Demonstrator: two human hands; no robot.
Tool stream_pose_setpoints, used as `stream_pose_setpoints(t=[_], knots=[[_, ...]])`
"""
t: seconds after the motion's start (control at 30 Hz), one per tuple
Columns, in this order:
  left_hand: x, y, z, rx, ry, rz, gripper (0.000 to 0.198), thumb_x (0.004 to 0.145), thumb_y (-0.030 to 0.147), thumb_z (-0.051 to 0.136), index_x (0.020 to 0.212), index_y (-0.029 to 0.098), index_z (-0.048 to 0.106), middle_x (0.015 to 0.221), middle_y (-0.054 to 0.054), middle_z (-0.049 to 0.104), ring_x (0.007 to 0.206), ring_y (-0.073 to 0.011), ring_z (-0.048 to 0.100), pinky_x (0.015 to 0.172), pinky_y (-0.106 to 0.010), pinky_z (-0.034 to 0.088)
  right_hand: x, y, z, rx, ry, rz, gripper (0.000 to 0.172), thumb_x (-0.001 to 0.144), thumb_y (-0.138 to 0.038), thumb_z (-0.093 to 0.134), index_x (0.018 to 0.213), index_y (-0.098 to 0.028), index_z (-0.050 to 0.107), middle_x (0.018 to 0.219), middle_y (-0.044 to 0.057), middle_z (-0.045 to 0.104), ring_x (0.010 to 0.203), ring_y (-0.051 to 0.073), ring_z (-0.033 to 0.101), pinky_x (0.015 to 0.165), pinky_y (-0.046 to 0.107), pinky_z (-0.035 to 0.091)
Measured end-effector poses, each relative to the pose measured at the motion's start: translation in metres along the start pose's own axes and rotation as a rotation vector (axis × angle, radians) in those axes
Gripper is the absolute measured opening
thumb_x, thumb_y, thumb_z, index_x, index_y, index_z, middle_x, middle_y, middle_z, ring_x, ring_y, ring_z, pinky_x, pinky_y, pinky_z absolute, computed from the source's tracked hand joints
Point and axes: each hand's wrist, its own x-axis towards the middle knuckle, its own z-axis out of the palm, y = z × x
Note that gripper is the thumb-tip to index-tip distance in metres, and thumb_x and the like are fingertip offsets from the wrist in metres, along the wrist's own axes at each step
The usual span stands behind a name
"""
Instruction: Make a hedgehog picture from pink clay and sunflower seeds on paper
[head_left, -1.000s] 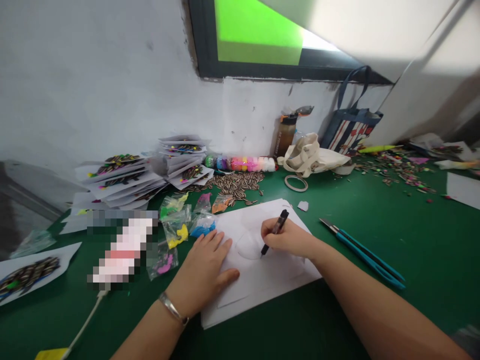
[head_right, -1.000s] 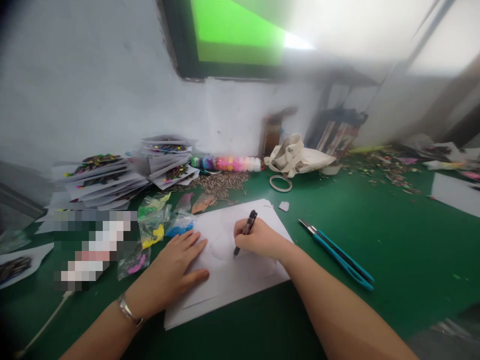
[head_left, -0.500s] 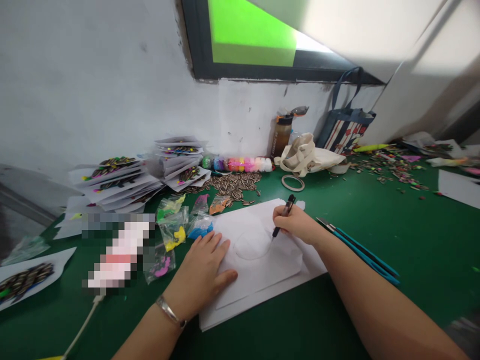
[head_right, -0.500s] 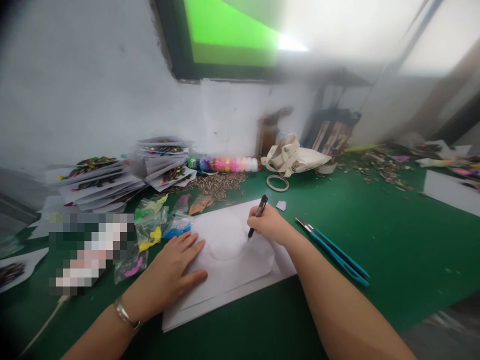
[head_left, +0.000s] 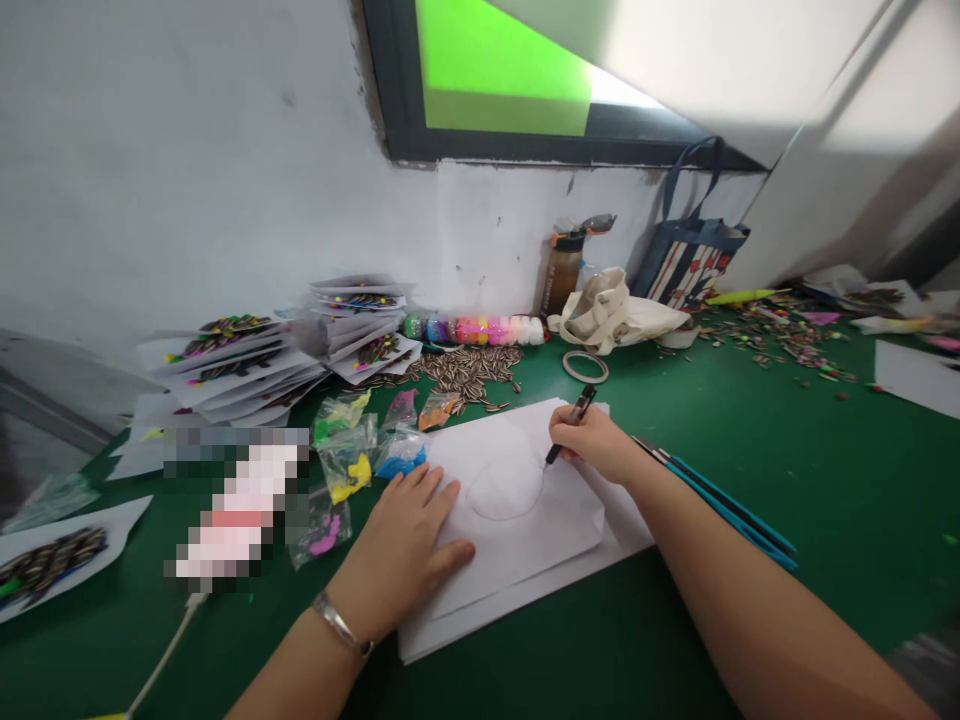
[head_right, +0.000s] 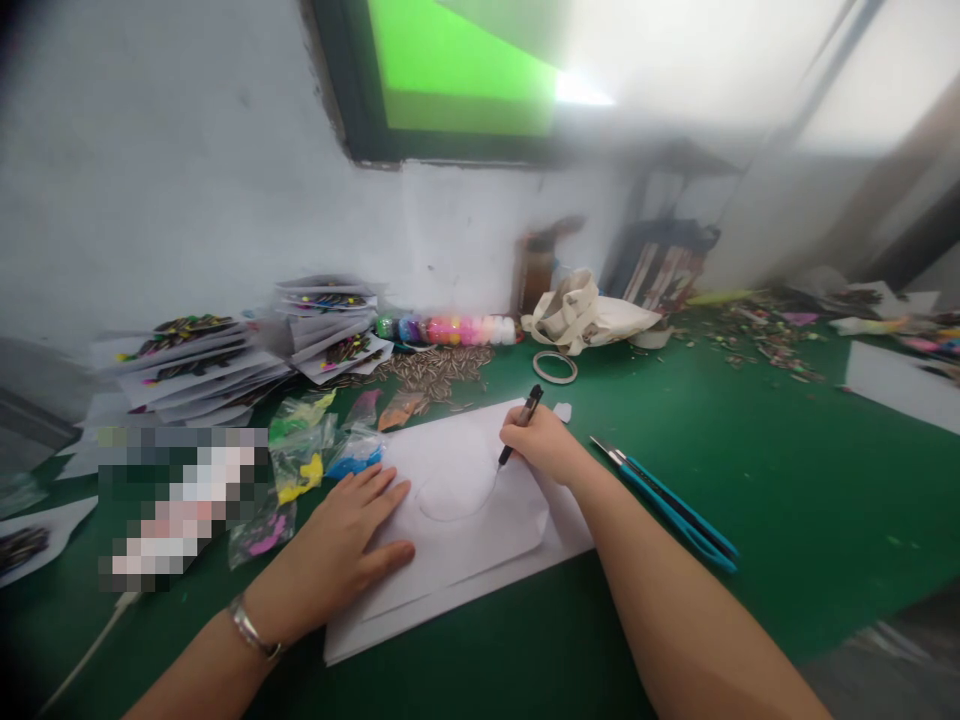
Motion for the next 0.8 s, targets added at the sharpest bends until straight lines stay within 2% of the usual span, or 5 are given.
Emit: stream_pose_setpoints(t=[0.27,0.43,0.6,0.67,0.8], knots=[[0.000,0.000,-0.001,-0.001,-0.010,-0.003,0.064,0.082,0.052,0.052,0.135,0.016,0.046,0.144,-0.016,0.039,0.135,-0.0337,0.030,0.110,-0.054,0.024,0.002,0.000,0.001,0.019,0.019,0.011,0.010,0.063,-0.019,0.050,0.053,-0.018,0.050,0.041,-0.004,0.044,0.041,0.009,0.037,0.040,0.021,0.024],[0.000,-0.001,0.002,-0.011,0.029,0.018,0.063,0.082,0.052,0.053,0.134,0.017,0.047,0.142,-0.016,0.042,0.134,-0.0342,0.032,0.109,-0.055,0.025,-0.005,-0.011,0.003,0.056,0.026,-0.022,0.009,0.067,-0.019,0.050,0.058,-0.018,0.052,0.044,-0.005,0.045,0.043,0.009,0.038,0.041,0.021,0.027],[-0.001,0.000,0.002,-0.024,0.043,0.027,0.062,0.081,0.052,0.054,0.133,0.018,0.048,0.141,-0.015,0.044,0.133,-0.0344,0.033,0.109,-0.055,0.025,-0.029,-0.030,0.033,0.125,-0.071,-0.114,0.006,0.073,-0.021,0.053,0.073,-0.019,0.059,0.060,-0.002,0.057,0.057,0.011,0.051,0.054,0.022,0.040],[-0.001,0.000,0.001,-0.027,0.047,0.029,0.062,0.081,0.051,0.056,0.132,0.017,0.049,0.140,-0.015,0.045,0.133,-0.0344,0.034,0.109,-0.054,0.025,-0.036,-0.034,0.049,0.093,-0.142,-0.126,0.010,0.073,-0.020,0.055,0.079,-0.020,0.063,0.068,-0.001,0.061,0.061,0.012,0.053,0.055,0.022,0.041],[-0.001,0.000,0.001,-0.033,0.067,0.041,0.060,0.080,0.048,0.058,0.131,0.018,0.050,0.139,-0.015,0.047,0.132,-0.0345,0.035,0.108,-0.055,0.027,-0.043,-0.035,0.070,0.023,-0.172,-0.192,0.014,0.072,-0.016,0.054,0.080,-0.020,0.066,0.077,0.000,0.065,0.069,0.013,0.056,0.061,0.022,0.043]])
